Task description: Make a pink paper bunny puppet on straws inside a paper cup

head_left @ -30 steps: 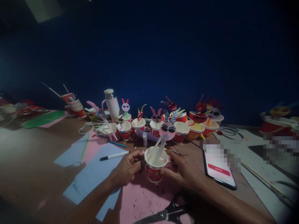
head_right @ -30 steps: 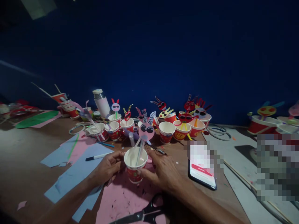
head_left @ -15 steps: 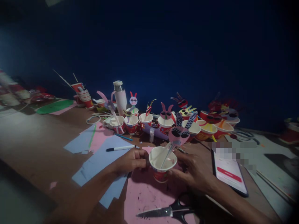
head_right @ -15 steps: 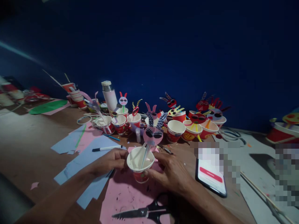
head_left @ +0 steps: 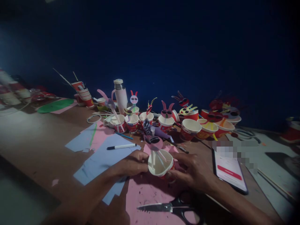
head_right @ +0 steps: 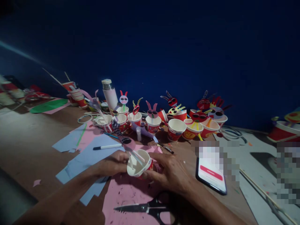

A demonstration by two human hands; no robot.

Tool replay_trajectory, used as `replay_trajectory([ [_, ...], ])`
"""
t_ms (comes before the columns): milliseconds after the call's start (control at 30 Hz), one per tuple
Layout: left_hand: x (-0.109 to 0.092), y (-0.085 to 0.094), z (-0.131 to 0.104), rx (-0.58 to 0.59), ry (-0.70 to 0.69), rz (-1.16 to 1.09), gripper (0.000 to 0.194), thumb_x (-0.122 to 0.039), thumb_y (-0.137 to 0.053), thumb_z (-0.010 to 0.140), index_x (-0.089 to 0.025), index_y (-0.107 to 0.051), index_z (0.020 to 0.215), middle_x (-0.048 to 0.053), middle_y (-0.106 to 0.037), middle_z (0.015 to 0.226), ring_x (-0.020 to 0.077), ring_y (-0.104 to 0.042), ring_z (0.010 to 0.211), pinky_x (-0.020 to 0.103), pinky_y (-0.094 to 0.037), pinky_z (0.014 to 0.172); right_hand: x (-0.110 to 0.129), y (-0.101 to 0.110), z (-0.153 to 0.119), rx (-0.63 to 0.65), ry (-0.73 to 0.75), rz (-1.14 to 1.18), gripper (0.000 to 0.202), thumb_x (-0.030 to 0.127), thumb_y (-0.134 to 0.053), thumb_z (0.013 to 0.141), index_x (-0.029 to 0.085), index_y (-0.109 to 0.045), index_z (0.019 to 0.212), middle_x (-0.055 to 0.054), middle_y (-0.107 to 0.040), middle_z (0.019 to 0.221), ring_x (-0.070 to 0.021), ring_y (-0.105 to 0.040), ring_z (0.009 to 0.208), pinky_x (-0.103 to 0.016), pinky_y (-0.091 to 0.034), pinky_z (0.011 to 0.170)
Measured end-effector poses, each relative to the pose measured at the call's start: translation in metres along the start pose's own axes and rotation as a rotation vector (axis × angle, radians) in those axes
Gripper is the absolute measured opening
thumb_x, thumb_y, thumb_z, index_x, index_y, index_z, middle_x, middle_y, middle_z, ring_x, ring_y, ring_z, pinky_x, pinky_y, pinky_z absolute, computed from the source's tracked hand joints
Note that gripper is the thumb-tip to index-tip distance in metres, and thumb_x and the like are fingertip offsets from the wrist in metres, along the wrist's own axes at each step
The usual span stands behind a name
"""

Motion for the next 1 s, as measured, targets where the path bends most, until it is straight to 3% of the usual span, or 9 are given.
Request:
replay_trajectory([
  [133,0.002,-0.001,0.002,-0.024,-0.109,0.302,0.010,-0.021,-0.060,0.066,-0.013,-0.060,0.059,-0.003,-0.046,0.046,0.0070,-0.037,0.039,0.019,-0.022,0.038,-0.008,-0.004,-0.001,-0.047,0.016,0.004,0.046,0.051,-0.054,0.076,0.023,-0.059,0.111,0.002,-0.054,0.056,-0.0114,-0.044,0.048,-0.023,-0.028,0.047],
  [233,-0.005,-0.001,0.002,-0.081,-0.167,0.374,0.012,-0.021,-0.058,0.067,-0.013,-0.056,0.058,-0.003,-0.043,0.048,0.0073,-0.036,0.045,0.020,-0.023,0.041,-0.014,-0.008,0.000,-0.076,0.021,0.000,0.046,0.051,-0.053,0.076,0.023,-0.059,0.112,0.002,-0.054,0.055,-0.0115,-0.043,0.047,-0.022,-0.027,0.046],
  [333,-0.013,-0.003,0.000,-0.069,-0.142,0.331,0.010,-0.019,-0.054,0.070,-0.012,-0.061,0.071,-0.001,-0.051,0.057,0.0092,-0.042,0.052,0.020,-0.031,0.048,-0.017,-0.008,0.001,-0.083,-0.002,0.011,0.045,0.050,-0.052,0.077,0.022,-0.060,0.111,0.001,-0.058,0.058,-0.0130,-0.048,0.050,-0.023,-0.030,0.047],
  [433,-0.021,-0.004,-0.004,0.004,-0.155,0.256,0.020,-0.014,-0.052,0.071,-0.012,-0.061,0.088,0.000,-0.054,0.067,0.0096,-0.044,0.057,0.020,-0.033,0.053,-0.018,-0.007,0.002,-0.089,-0.008,0.067,0.043,0.048,-0.054,0.077,0.021,-0.060,0.110,-0.003,-0.066,0.076,-0.0157,-0.054,0.059,-0.023,-0.036,0.053],
  [600,-0.025,0.005,-0.010,0.098,-0.135,0.156,0.048,-0.016,-0.051,0.077,-0.020,-0.042,0.123,0.000,-0.051,0.073,0.0096,-0.046,0.057,0.021,-0.037,0.054,-0.022,-0.008,0.003,-0.108,-0.026,0.072,0.032,0.044,-0.056,0.076,0.021,-0.063,0.098,-0.003,-0.066,0.073,-0.0167,-0.056,0.060,-0.025,-0.038,0.058],
  [767,-0.029,0.020,-0.017,0.218,-0.092,0.140,0.049,-0.024,-0.053,0.079,-0.024,-0.041,0.126,0.008,-0.059,0.090,0.0164,-0.061,0.065,0.028,-0.043,0.061,-0.023,-0.008,0.004,-0.110,-0.017,0.059,0.036,0.046,-0.054,0.078,0.021,-0.062,0.103,-0.004,-0.067,0.074,-0.0164,-0.055,0.059,-0.024,-0.036,0.054],
  [867,-0.032,0.029,-0.021,0.268,-0.092,0.105,0.048,-0.027,-0.055,0.078,-0.023,-0.043,0.125,0.014,-0.059,0.104,0.0199,-0.064,0.067,0.028,-0.044,0.056,-0.024,-0.008,0.003,-0.101,-0.027,0.031,0.038,0.047,-0.051,0.079,0.020,-0.062,0.104,-0.003,-0.066,0.071,-0.0153,-0.053,0.057,-0.024,-0.034,0.052],
  [933,-0.034,0.033,-0.023,0.264,-0.093,0.109,0.046,-0.026,-0.057,0.077,-0.021,-0.046,0.121,0.015,-0.061,0.101,0.0197,-0.064,0.064,0.026,-0.044,0.052,-0.026,-0.008,0.003,-0.100,-0.039,0.026,0.038,0.047,-0.051,0.079,0.020,-0.062,0.103,-0.004,-0.066,0.072,-0.0157,-0.054,0.058,-0.024,-0.034,0.052],
  [1000,-0.035,0.034,-0.023,0.257,-0.106,0.114,0.045,-0.025,-0.059,0.076,-0.017,-0.047,0.119,0.012,-0.066,0.083,0.0183,-0.063,0.059,0.025,-0.044,0.052,-0.028,-0.010,0.002,-0.103,-0.046,0.012,0.039,0.047,-0.051,0.079,0.019,-0.062,0.104,-0.004,-0.066,0.071,-0.0156,-0.053,0.058,-0.024,-0.033,0.051],
])
Point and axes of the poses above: each hand's wrist, its own z-axis towards the middle knuckle, its own y-axis out of the back of the hand, x = y × z, the point moved 3 cm from there along z, towards the middle knuckle
